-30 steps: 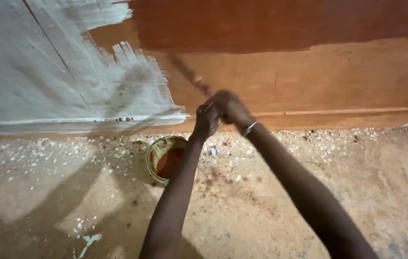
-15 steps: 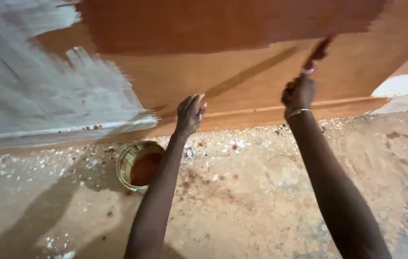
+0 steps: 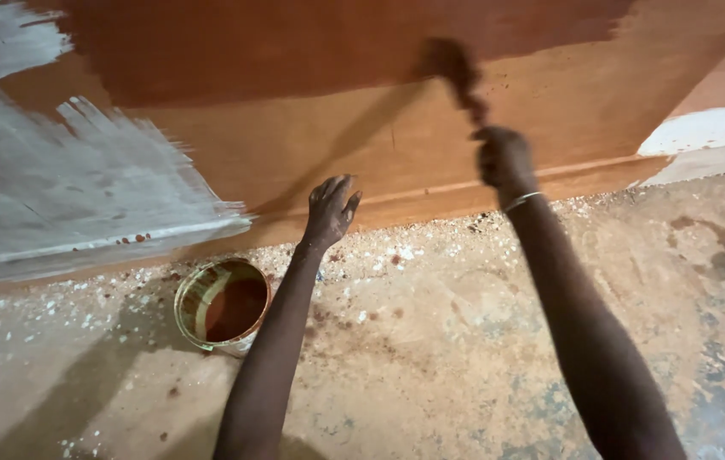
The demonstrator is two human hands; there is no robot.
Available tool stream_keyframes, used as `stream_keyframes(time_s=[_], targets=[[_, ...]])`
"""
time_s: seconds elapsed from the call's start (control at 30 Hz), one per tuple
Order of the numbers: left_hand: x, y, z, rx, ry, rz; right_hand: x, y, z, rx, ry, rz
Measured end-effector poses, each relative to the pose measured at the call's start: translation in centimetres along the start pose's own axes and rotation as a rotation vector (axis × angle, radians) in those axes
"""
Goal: The person paints a wall with brown paint using a brush. They repeatedly dip the brush into a paint bucket and apply paint in horizontal strokes, covering a white primed surface.
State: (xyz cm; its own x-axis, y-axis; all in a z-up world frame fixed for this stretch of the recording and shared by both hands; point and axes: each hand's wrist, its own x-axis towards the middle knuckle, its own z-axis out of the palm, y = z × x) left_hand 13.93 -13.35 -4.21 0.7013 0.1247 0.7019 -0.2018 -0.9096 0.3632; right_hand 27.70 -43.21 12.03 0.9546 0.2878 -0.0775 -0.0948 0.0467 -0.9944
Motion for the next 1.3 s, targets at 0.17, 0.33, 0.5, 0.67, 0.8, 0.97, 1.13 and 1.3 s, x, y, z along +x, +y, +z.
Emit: stream_keyframes(time_s=[0.17,0.33,0.5,0.67,0.8,0.97,1.13,1.3], targets=[[-0.2,0.5,-0.1,-0.023,0.006,0.040,2.5,2.1,-6.1,0.386,0.403,-0.132],[0.4,0.6,0.3,-0.018,0.057,0.044,1.6,2.1,-3.4,0.239,0.209,-0.172],[1.6,1.4,0.6,0.022,0.036,0.038,-3.0,1.5,5.0,-0.212,-0.249,-0.046],[1.8,1.8,0.8,-0.007,0.037,0.050,-3.7,-0.4,5.8,-0.237,-0.361,-0.077],[2.0,2.0,0.4,0.029,0.027,0.027,-1.3,-2.0,1.6,0.105,0.105,-0.056],[2.4,3.0,-0.6,-0.044,0.048,0.026,0.0,-1.1,-2.9,0.246,0.328,-0.196],[3.1,3.6,0.2,0.001,0.069,0.050,-0.2,0.4,1.3,-0.011,0.203,-0.279],[3.4,3.8,1.8,-0.063,0.035,0.014,-4.1,0.9,6.8,-0.255,-0.387,-0.333]])
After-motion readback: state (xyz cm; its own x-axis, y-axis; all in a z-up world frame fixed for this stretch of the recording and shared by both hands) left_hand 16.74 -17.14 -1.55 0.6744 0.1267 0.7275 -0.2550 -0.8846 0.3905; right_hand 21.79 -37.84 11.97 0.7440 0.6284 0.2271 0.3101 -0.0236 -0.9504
